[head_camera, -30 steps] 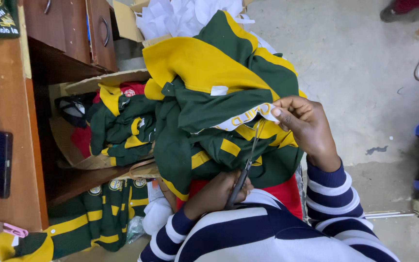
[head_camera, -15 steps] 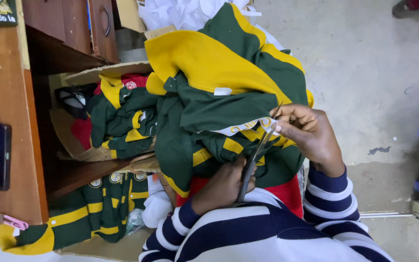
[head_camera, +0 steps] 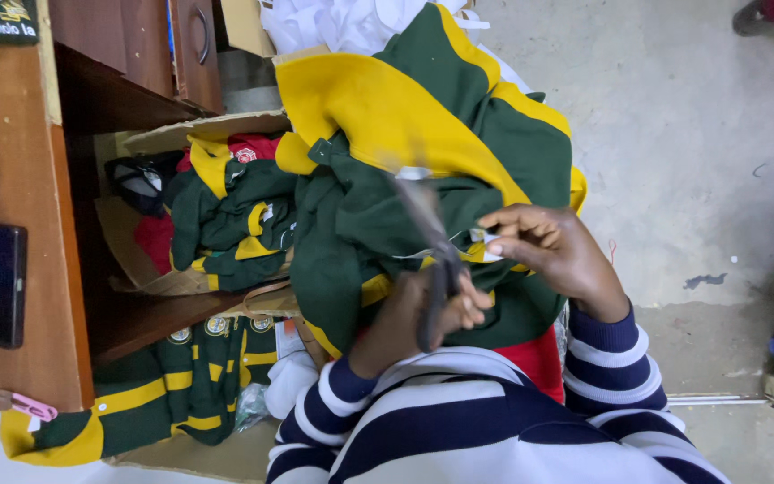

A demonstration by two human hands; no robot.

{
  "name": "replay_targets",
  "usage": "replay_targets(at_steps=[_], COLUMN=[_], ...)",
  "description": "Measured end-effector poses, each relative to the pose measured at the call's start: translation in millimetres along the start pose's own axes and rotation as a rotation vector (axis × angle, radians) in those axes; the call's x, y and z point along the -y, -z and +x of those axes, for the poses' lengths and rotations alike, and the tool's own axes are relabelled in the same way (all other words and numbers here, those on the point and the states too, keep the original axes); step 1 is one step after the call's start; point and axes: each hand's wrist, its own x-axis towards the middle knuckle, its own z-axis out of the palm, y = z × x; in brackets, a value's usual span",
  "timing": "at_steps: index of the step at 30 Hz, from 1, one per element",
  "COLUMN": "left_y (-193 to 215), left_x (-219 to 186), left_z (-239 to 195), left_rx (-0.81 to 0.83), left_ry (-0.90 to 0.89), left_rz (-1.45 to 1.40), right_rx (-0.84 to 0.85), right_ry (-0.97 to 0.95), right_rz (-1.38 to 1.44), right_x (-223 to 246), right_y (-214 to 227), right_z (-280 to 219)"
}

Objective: The person uses large shears to cut a white paper template into strips. They repeatedly pick up the template, cut it, and place the pieces onto a pile of green and yellow jackets on their lap.

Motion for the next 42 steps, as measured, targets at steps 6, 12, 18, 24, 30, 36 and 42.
replay_targets(at_steps=[6,12,18,24,30,36,42], left_y=[21.2,35.1,96.4,173.4,234.8,245.2,256.0], left_x=[-48.6,-3.4,-53.3,-166.1,-159.7,-111.7,-97.2], left_z=[45.8,109.2,95.1,-9.9,-35.1,-26.1,-11.0], left_rx=[-0.296,-0.439,-0.451,-0.956,-1.399,-1.162,-0.936], left_ry=[-0.526,-0.455,-0.438,-0.881,-0.97,-0.738,-0.618], left_rz=[0.377,0.971,0.528,0.621,0.627,-0.001,-0.321], right_rx=[-0.059,-0.273,-0.336,-0.317,-0.229,0.163,0.28], right_ry=[0.002,0.077,0.088,0.07,-0.056,-0.158,-0.109], right_rz=[0.078,0.391,0.354,0.317,0.099,-0.337,-0.271], right_x=[-19.0,-85.4,-45.5,-37.8,-36.3,3.5,32.9], right_y=[21.9,32.3,36.7,35.5,14.2,-24.7,-50.8], right_z=[7.5,21.7,23.8,39.3,76.2,108.1,129.5])
